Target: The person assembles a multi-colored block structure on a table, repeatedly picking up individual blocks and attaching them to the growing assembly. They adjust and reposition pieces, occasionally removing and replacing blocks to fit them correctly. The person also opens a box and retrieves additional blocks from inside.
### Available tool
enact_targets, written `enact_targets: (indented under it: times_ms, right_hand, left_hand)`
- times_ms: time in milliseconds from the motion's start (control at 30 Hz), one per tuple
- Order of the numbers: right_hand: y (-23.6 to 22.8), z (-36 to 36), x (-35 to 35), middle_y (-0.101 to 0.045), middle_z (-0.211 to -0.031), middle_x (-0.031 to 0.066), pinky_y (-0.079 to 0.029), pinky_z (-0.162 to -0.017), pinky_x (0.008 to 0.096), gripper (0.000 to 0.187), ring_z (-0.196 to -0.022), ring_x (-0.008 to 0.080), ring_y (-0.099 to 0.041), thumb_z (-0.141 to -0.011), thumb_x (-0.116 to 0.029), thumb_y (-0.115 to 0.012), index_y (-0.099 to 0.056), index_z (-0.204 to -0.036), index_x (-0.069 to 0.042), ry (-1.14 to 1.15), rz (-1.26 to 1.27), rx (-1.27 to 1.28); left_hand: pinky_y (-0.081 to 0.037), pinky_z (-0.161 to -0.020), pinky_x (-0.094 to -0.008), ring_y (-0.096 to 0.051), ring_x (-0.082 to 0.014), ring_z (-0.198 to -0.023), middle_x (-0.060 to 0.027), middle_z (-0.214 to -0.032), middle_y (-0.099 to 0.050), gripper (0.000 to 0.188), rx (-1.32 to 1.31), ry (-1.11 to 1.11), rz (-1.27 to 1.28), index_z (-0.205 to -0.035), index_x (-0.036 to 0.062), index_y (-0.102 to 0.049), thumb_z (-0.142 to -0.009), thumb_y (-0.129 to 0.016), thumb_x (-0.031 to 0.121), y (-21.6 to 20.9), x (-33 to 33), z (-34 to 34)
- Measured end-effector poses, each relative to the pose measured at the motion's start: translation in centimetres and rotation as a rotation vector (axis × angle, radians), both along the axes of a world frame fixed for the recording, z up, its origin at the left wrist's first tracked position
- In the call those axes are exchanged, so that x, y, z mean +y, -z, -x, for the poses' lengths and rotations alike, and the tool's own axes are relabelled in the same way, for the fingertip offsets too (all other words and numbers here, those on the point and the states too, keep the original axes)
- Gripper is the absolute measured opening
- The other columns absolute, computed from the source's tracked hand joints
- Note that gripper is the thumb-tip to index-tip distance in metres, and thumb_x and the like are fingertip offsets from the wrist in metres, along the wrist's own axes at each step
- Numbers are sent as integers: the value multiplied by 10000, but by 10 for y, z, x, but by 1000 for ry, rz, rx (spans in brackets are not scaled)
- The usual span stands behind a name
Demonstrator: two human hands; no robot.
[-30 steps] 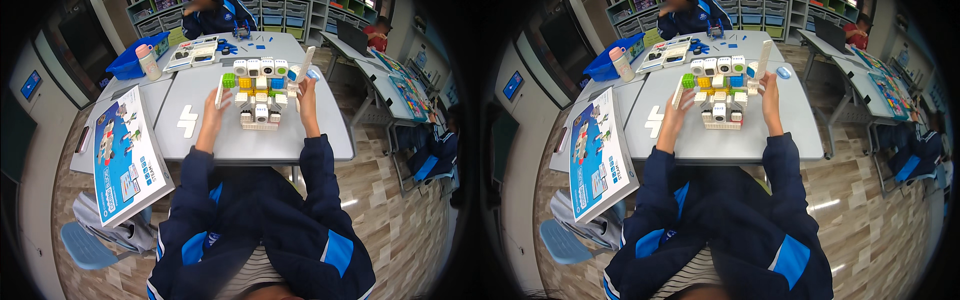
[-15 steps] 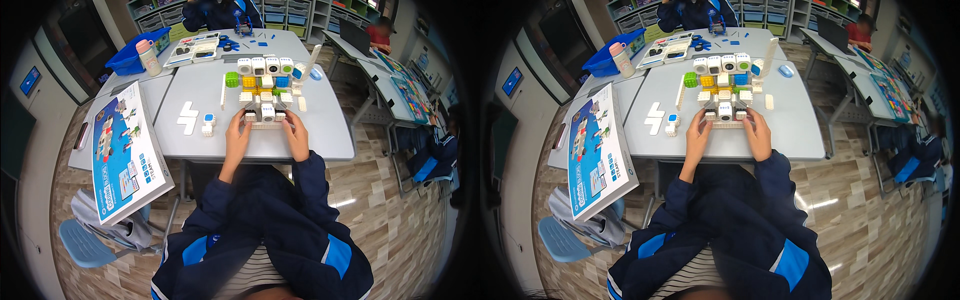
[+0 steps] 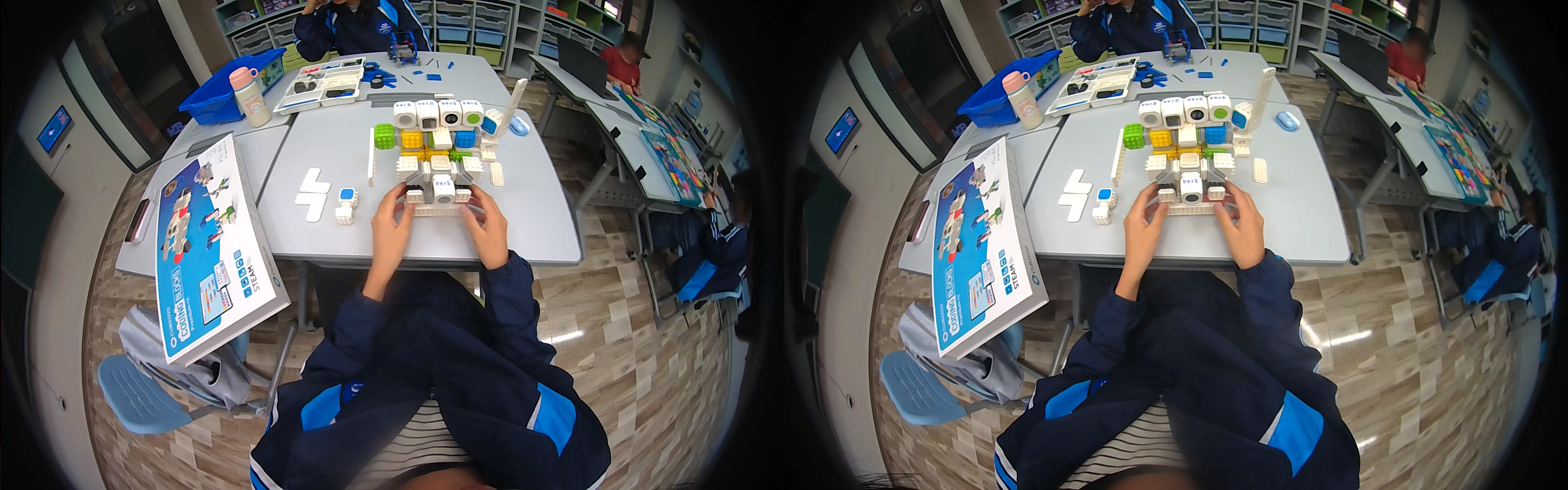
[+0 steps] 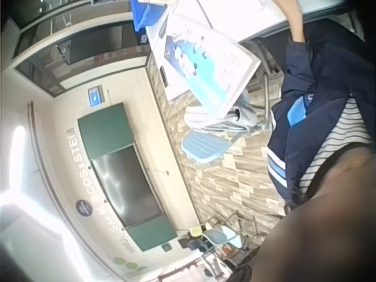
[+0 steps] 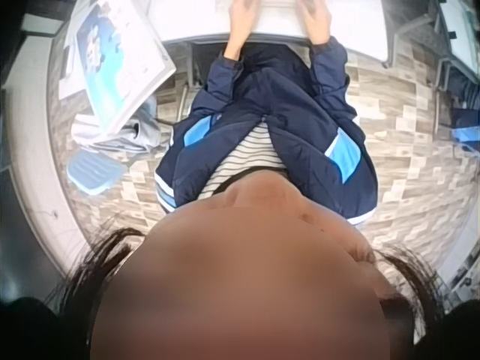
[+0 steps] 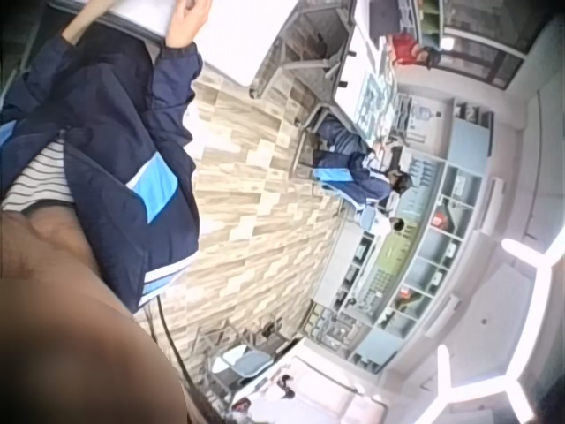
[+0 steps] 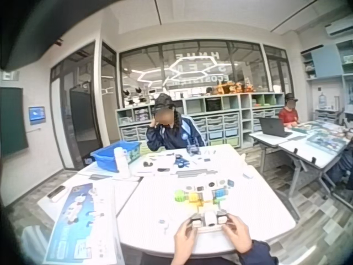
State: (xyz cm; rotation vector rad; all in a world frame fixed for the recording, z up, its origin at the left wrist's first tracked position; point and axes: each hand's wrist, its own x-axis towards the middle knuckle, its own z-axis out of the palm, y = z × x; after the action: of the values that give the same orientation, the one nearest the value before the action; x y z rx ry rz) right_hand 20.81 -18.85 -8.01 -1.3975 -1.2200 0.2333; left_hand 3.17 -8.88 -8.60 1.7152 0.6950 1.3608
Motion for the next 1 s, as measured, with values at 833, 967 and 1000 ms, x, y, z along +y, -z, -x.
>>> enact_targets:
  times_ms: [833, 967, 1000]
  right_hand:
    - [-1, 20, -47, -596, -871, 102, -479, -648, 327, 357, -721, 222, -578, -764, -142, -858, -615, -985, 0, 115, -163, -259]
    - [2, 31, -63, -553, -819, 85, -445, -615, 310, 382, -695, 201, -559, -709, -145, -892, -590, -905, -17, 61, -238, -227]
    - [2, 34, -63, -550, -814, 82, -446, -613, 308, 380, -693, 198, -561, -706, -140, -892, -588, -899, -20, 49, -247, -215]
  left_hand:
    - [-487, -872, -409, -609, -375, -1017, -175, -1095, -649, 272, 139, -122, -204, -1109, -5, -627, -887, -745, 98, -6, -64, 43]
    - [-485, -907, -400, -607, -375, -1055, -192, -1142, -626, 268, 113, -90, -187, -1158, -12, -610, -914, -689, 64, 3, -76, 56]
    - [-485, -911, -399, -607, -376, -1055, -196, -1145, -621, 265, 98, -95, -184, -1166, -14, -605, -919, -673, 56, 6, -76, 56]
